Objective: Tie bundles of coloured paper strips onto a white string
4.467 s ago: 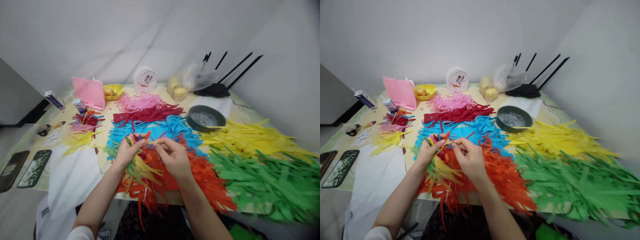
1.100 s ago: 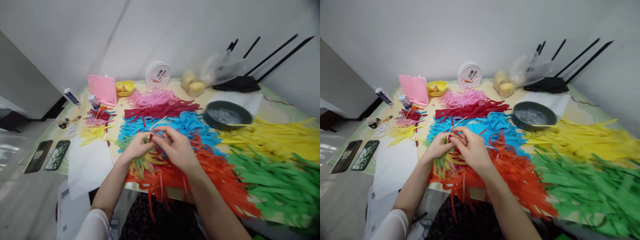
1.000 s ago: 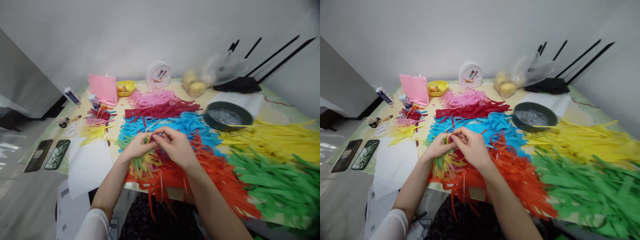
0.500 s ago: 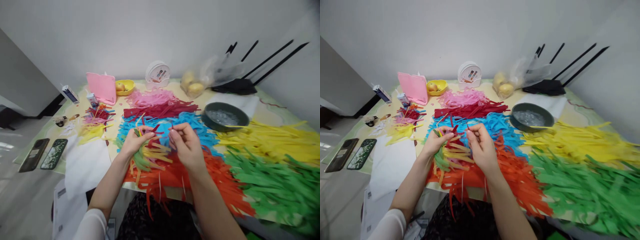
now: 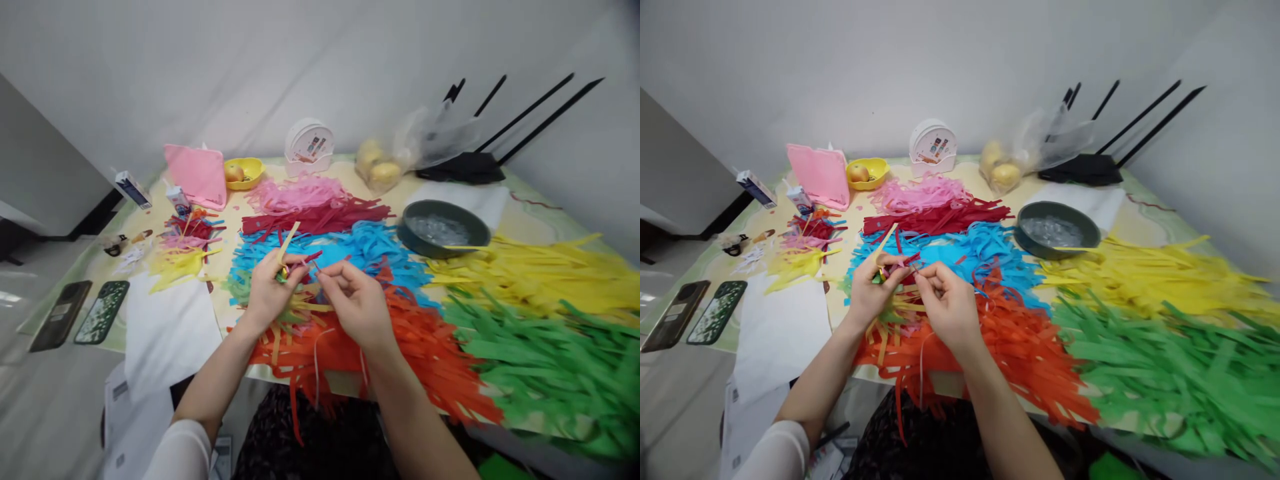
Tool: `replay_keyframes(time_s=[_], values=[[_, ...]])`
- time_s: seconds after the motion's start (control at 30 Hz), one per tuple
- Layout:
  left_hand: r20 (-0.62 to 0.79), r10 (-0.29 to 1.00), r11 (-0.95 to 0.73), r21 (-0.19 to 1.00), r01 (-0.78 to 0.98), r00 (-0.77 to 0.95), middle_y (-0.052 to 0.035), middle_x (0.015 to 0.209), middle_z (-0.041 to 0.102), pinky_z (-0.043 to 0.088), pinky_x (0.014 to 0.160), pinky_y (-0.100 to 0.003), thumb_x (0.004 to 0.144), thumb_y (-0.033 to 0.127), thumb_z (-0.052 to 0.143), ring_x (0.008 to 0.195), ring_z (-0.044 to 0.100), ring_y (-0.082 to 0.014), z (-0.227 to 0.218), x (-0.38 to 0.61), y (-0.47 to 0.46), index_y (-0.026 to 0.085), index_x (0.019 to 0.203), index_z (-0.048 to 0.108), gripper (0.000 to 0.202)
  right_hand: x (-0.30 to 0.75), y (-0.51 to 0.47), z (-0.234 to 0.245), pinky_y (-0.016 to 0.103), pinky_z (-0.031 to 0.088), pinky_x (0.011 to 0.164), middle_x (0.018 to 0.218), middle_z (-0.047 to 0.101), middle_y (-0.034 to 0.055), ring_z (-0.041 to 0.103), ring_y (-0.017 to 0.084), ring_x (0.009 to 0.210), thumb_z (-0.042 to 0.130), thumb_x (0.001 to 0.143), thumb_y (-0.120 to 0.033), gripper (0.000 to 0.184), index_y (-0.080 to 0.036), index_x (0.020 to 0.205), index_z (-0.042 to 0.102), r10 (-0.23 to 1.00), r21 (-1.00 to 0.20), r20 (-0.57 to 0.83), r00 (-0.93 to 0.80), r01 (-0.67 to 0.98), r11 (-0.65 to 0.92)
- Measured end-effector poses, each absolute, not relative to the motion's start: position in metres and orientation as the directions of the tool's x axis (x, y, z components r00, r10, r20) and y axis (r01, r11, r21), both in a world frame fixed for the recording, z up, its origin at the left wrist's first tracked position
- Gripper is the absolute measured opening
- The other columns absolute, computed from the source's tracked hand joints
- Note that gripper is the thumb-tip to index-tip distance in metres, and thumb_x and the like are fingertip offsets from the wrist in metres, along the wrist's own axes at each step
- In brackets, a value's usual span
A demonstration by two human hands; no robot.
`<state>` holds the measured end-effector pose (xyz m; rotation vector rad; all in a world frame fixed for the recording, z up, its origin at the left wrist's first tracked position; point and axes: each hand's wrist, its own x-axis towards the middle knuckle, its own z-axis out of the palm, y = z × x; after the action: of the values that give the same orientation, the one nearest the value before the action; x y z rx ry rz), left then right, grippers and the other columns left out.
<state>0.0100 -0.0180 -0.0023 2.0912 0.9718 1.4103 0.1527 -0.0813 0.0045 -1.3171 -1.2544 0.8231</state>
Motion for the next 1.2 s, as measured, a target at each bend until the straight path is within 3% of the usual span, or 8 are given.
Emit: replay_keyframes(time_s=[0.7, 0.77, 0.87, 0.93, 1.03, 1.2], values=[[0.745, 0.613, -0.768, 0.483, 0.420, 0.264, -0.0010, 0.080, 0.060, 0.045, 0.063, -0.024, 0.088, 0.015, 0.062, 0.071, 0.057, -0.0121, -0.003, 0.007, -0.021, 0.018, 0.103, 0.070, 0.017, 0.153, -0.078, 0.006, 0.021, 0.017, 0.041, 0.048, 0.038, -0.0081, 0.027, 0.006, 0.043, 0.064, 0.082, -0.044, 0.029, -0.018, 0.073, 0.055, 0.972, -0.996, 0.085, 0.218, 0.004, 0.086], [0.749, 0.589, -0.781, 0.432, 0.451, 0.302, -0.0026, 0.082, 0.061, 0.044, 0.065, -0.026, 0.090, 0.018, 0.059, 0.074, 0.058, -0.0140, -0.004, 0.006, -0.021, 0.018, 0.105, 0.069, 0.018, 0.154, -0.077, 0.006, 0.020, 0.016, 0.040, 0.048, 0.037, -0.0089, 0.026, 0.005, 0.041, 0.067, 0.079, -0.046, 0.031, -0.019, 0.072, 0.054, 0.977, -0.997, 0.053, 0.207, -0.051, 0.065], [0.768, 0.500, -0.817, 0.264, 0.513, 0.401, -0.0052, 0.087, 0.064, 0.042, 0.069, -0.031, 0.091, 0.021, 0.060, 0.079, 0.058, -0.0172, -0.003, 0.003, -0.023, 0.018, 0.105, 0.070, 0.018, 0.156, -0.074, 0.007, 0.019, 0.016, 0.037, 0.045, 0.035, -0.0108, 0.025, 0.004, 0.037, 0.070, 0.076, -0.049, 0.035, -0.020, 0.072, 0.051, 0.991, -0.983, -0.003, 0.132, -0.185, 0.021], [0.773, 0.428, -0.841, 0.151, 0.519, 0.469, -0.0056, 0.089, 0.066, 0.039, 0.070, -0.031, 0.090, 0.021, 0.060, 0.080, 0.058, -0.0174, -0.002, 0.002, -0.022, 0.019, 0.103, 0.070, 0.017, 0.157, -0.072, 0.007, 0.018, 0.020, 0.035, 0.045, 0.041, -0.0113, 0.028, 0.005, 0.035, 0.072, 0.074, -0.050, 0.036, -0.021, 0.082, 0.052, 0.997, -0.962, -0.020, 0.076, -0.272, 0.001], [0.759, 0.378, -0.861, 0.079, 0.502, 0.529, -0.0052, 0.087, 0.066, 0.037, 0.068, -0.030, 0.092, 0.022, 0.058, 0.078, 0.057, -0.0164, 0.001, 0.000, -0.020, 0.019, 0.100, 0.071, 0.015, 0.160, -0.070, 0.007, 0.019, 0.035, 0.038, 0.049, 0.054, -0.0095, 0.038, 0.007, 0.037, 0.077, 0.070, -0.047, 0.048, -0.021, 0.103, 0.054, 0.999, -0.930, -0.023, 0.035, -0.367, -0.009], [0.751, 0.355, -0.865, 0.039, 0.500, 0.556, -0.0052, 0.086, 0.067, 0.036, 0.067, -0.030, 0.092, 0.027, 0.059, 0.076, 0.056, -0.0164, 0.003, -0.001, -0.017, 0.020, 0.098, 0.071, 0.016, 0.166, -0.072, 0.006, 0.022, 0.047, 0.045, 0.053, 0.061, -0.0063, 0.044, 0.007, 0.040, 0.080, 0.068, -0.045, 0.050, -0.019, 0.104, 0.057, 0.996, -0.907, -0.078, -0.044, -0.411, -0.089]])
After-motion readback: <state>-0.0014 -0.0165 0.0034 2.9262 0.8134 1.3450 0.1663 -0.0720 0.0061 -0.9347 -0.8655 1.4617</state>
